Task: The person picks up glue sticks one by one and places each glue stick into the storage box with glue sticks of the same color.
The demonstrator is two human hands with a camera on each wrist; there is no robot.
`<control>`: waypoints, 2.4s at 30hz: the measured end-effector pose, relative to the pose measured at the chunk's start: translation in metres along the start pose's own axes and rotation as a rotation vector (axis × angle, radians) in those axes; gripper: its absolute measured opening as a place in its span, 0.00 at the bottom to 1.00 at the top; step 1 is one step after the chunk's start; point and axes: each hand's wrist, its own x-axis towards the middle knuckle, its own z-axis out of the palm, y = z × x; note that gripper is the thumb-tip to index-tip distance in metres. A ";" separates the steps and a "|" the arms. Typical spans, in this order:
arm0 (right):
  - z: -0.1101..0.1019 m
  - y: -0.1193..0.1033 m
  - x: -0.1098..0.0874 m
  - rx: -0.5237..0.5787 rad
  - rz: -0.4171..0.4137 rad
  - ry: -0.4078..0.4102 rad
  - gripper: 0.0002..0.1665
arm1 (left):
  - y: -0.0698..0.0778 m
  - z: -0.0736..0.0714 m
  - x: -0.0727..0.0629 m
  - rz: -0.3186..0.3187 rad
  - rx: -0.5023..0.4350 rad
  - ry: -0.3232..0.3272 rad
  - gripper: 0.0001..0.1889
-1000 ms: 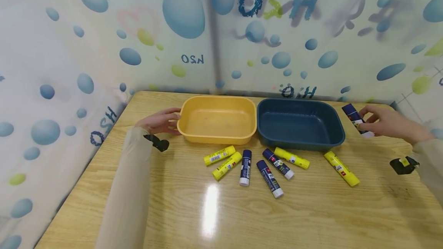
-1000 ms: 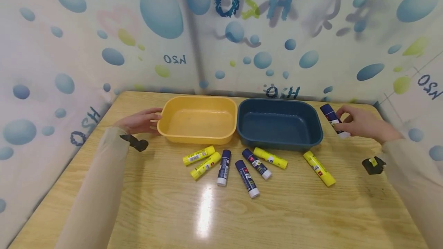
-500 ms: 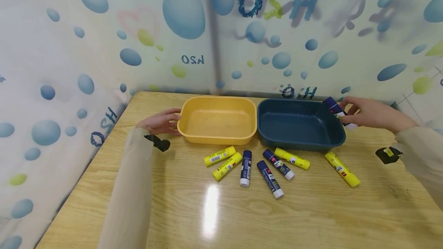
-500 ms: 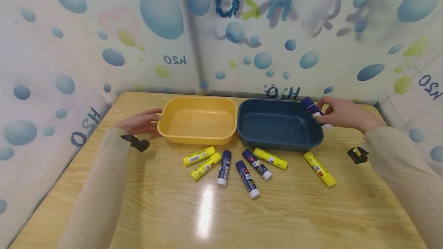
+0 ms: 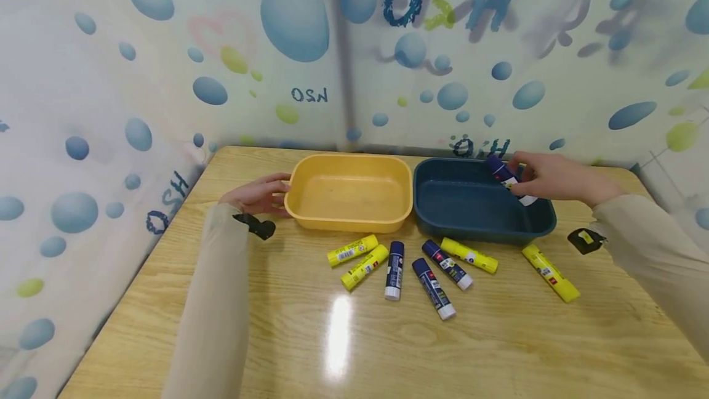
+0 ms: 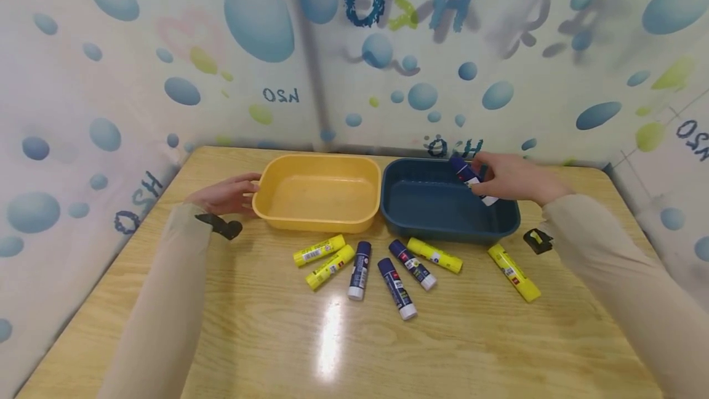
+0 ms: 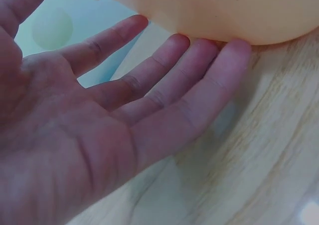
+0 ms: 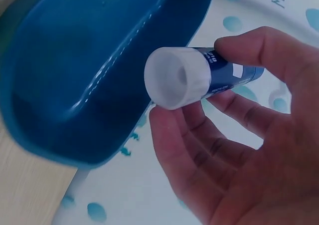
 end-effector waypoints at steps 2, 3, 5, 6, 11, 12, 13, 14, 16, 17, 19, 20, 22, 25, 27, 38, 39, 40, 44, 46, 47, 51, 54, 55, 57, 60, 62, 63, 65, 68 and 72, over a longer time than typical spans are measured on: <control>0.001 -0.005 0.005 0.003 0.002 -0.011 0.23 | 0.000 0.000 0.000 -0.006 -0.008 0.009 0.27; 0.002 -0.008 0.008 0.002 0.003 -0.015 0.23 | 0.000 0.000 0.000 -0.008 -0.013 0.014 0.27; 0.003 -0.012 0.012 0.002 -0.007 -0.020 0.23 | 0.000 0.001 -0.001 -0.009 -0.020 0.017 0.27; 0.003 -0.014 0.014 0.000 -0.012 -0.022 0.24 | 0.000 0.001 -0.001 -0.009 -0.024 0.017 0.27; 0.005 -0.027 0.024 0.019 -0.017 -0.040 0.25 | 0.000 0.003 -0.001 0.002 -0.034 0.014 0.26; 0.005 -0.030 0.026 0.023 -0.017 -0.044 0.25 | 0.000 0.003 0.000 0.004 -0.034 0.011 0.26; 0.006 -0.033 0.029 0.024 -0.017 -0.046 0.25 | -0.001 0.003 0.000 0.005 -0.033 0.012 0.26; 0.006 -0.037 0.031 0.024 -0.022 -0.046 0.25 | -0.001 0.003 0.000 0.003 -0.038 0.015 0.26; 0.006 -0.044 0.036 0.025 -0.037 -0.046 0.25 | -0.001 0.003 0.000 -0.002 -0.039 0.021 0.27; 0.005 -0.048 0.038 0.025 -0.046 -0.045 0.26 | -0.001 0.003 0.000 -0.005 -0.037 0.025 0.27; 0.005 -0.056 0.043 0.021 -0.057 -0.045 0.26 | 0.000 0.004 0.001 -0.014 -0.043 0.038 0.27; 0.005 -0.060 0.045 0.023 -0.061 -0.047 0.26 | 0.000 0.004 0.001 -0.019 -0.047 0.043 0.27; 0.005 -0.068 0.050 0.026 -0.065 -0.049 0.24 | 0.000 0.005 0.001 -0.027 -0.059 0.051 0.27; 0.004 -0.079 0.058 0.025 -0.075 -0.048 0.22 | 0.000 0.005 0.002 -0.031 -0.078 0.054 0.27; 0.004 -0.084 0.063 0.020 -0.082 -0.047 0.22 | 0.000 0.005 0.002 -0.034 -0.091 0.055 0.27; 0.009 -0.109 0.089 0.068 -0.046 -0.096 0.20 | 0.000 0.007 0.001 -0.054 -0.120 0.073 0.29; 0.010 -0.112 0.091 0.074 -0.038 -0.102 0.20 | 0.000 0.008 0.000 -0.056 -0.119 0.073 0.29; 0.012 -0.114 0.093 0.075 -0.033 -0.107 0.20 | 0.000 0.008 0.000 -0.057 -0.122 0.076 0.29; 0.017 -0.126 0.105 0.065 -0.008 -0.133 0.19 | -0.001 0.008 0.001 -0.056 -0.132 0.078 0.29; 0.020 -0.132 0.110 0.060 0.007 -0.150 0.20 | -0.001 0.008 0.001 -0.054 -0.138 0.079 0.29; 0.022 -0.134 0.113 0.058 0.016 -0.159 0.21 | -0.001 0.009 0.001 -0.055 -0.138 0.082 0.29; 0.029 -0.144 0.123 0.055 0.060 -0.211 0.23 | -0.001 0.010 0.001 -0.056 -0.127 0.094 0.29; 0.033 -0.150 0.130 0.060 0.092 -0.247 0.22 | 0.001 0.011 0.001 -0.063 -0.134 0.104 0.29; 0.035 -0.151 0.133 0.062 0.104 -0.256 0.22 | 0.001 0.012 0.001 -0.066 -0.142 0.107 0.28; 0.038 -0.155 0.138 0.066 0.131 -0.266 0.21 | 0.001 0.011 0.001 -0.071 -0.158 0.112 0.28; 0.043 -0.161 0.146 0.075 0.175 -0.277 0.20 | 0.001 0.010 0.002 -0.077 -0.189 0.123 0.27; 0.047 -0.165 0.150 0.078 0.201 -0.283 0.20 | 0.001 0.010 0.002 -0.076 -0.188 0.120 0.27; 0.049 -0.166 0.152 0.078 0.212 -0.288 0.20 | 0.002 0.011 0.002 -0.076 -0.189 0.122 0.27; 0.052 -0.170 0.155 0.091 0.238 -0.292 0.21 | 0.002 0.011 0.002 -0.075 -0.184 0.120 0.27; 0.057 -0.174 0.160 0.089 0.256 -0.292 0.21 | 0.002 0.012 0.002 -0.075 -0.175 0.117 0.29; 0.063 -0.177 0.167 0.058 0.253 -0.281 0.18 | 0.003 0.013 0.002 -0.087 -0.188 0.122 0.29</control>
